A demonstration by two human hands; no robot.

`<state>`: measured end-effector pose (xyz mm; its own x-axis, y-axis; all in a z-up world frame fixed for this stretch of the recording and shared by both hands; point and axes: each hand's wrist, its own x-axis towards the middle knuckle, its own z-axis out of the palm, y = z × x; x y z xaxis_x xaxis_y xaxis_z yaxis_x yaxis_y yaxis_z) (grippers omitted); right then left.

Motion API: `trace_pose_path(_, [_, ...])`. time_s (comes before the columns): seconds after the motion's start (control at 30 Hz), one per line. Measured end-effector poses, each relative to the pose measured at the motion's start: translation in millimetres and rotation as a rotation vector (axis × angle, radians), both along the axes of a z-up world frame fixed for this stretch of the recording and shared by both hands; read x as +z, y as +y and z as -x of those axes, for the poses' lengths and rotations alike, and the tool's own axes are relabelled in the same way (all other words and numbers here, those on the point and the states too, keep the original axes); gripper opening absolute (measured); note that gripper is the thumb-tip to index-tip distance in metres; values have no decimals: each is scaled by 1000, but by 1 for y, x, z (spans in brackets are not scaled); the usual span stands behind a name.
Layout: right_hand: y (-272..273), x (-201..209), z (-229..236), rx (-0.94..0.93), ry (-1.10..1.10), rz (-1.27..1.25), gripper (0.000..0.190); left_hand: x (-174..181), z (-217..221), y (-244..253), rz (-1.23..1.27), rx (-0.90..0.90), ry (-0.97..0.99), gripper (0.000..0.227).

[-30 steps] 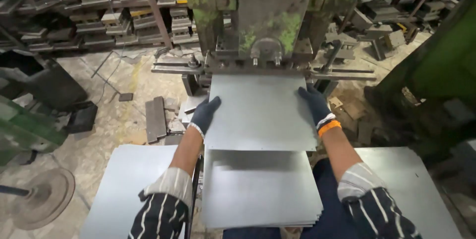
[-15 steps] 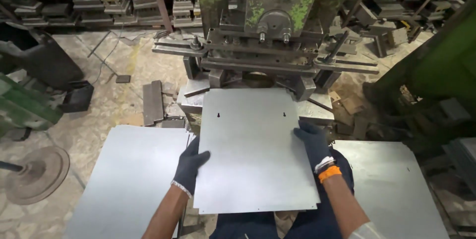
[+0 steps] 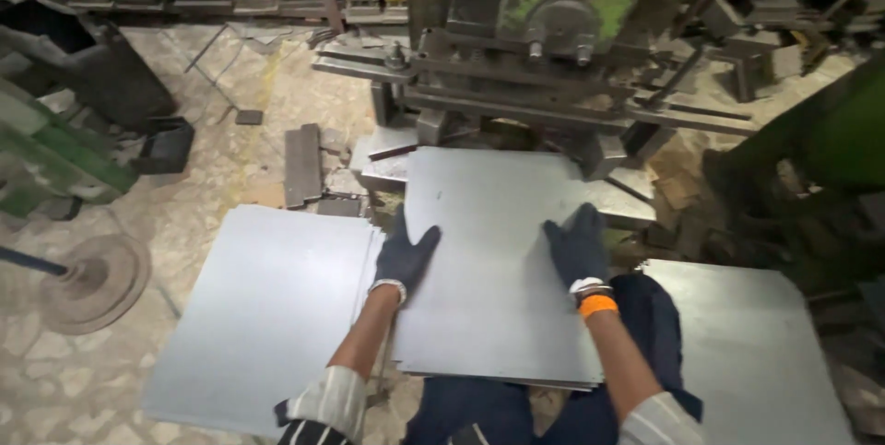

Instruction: The recorder picks up rectangular metal sheets and places them into a stamping machine for processing, then stacks the processed sheets.

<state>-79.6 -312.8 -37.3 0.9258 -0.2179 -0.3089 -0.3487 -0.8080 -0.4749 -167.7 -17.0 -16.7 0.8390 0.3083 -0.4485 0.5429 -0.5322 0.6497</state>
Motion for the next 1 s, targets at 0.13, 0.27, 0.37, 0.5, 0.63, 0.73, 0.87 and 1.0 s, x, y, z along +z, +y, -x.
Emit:
trace_pose_path(0.13, [12,5,6,6,-189,165,94,5,1,11,-30,-109,-14,98])
trace_pose_path(0.27, [78,10,14,213,-751,194,67,-14,-3,34,36,-56,-28,84])
trace_pose_path(0.37, [154,3,26,580,-944,-94,47,-56,-23,79,81,48,-107,80])
trace_pose_path(0.5, [254,-40,44,600,-136,-403,49,-102,-49,191,-71,180,-76,72])
trace_pose_path(0.63, [307,-126,40,360,201,-772,24,-77,-28,291,-473,342,-343,66])
trace_pose_path(0.73, [327,-306,71,416,254,-890,21,-76,6,323,-821,399,-479,59])
trace_pose_path(0.87, [319,-243,92,263,368,-484,26,-104,62,285,-1263,269,-104,71])
trace_pose_path(1.0, [323,-215,122,-286,639,-1072,69,-104,120,169,-1069,81,138,68])
